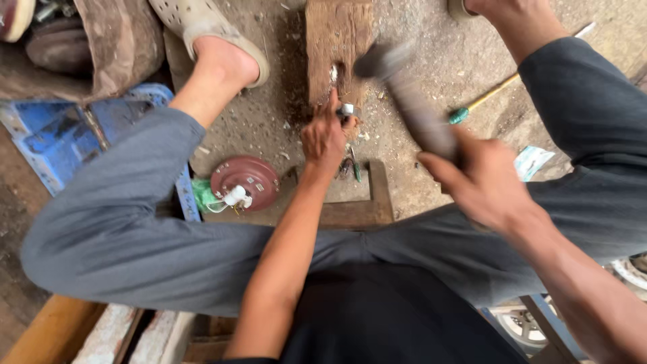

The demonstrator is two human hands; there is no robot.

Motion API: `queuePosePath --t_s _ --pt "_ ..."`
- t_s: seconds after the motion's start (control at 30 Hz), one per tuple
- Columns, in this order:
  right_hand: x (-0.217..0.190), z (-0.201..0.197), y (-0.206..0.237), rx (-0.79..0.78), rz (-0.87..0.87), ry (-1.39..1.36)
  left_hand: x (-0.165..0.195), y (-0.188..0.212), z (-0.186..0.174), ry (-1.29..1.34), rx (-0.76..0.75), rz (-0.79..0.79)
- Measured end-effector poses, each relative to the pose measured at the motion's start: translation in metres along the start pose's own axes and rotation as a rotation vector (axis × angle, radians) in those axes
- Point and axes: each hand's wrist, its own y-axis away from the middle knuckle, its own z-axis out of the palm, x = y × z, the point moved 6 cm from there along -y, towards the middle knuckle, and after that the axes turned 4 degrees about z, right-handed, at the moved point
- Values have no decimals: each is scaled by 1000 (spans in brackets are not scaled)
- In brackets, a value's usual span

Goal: The person sits on the floor and uses a hammer and chisel to carve a hole into a small wooden block. After finishing the carving, they handle a cylindrical metal object and then use a screwdriver to adjust a white electrical component mounted on a red circular base.

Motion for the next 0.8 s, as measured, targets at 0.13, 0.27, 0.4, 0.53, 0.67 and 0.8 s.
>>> queuePosePath --t_s 0.13,0.27,0.4,0.53,0.67,0.8 --pt "2 18 9 -33 -14 -235 -6 7 15 33 -243 -129" --pt "-2 8 -6 5 16 54 -3 6 6 201 -28 -60" --pt "12 25 4 -45 212 -461 -5 8 16 1 -147 -66" --pt "-18 15 -5 -4 -109 183 -7 7 17 62 -14 -33" --pt "-3 27 3 -95 128 85 -15 11 24 89 -16 -74" --pt "-17 18 -5 -8 -17 131 -21 12 31 -56 -110 -115"
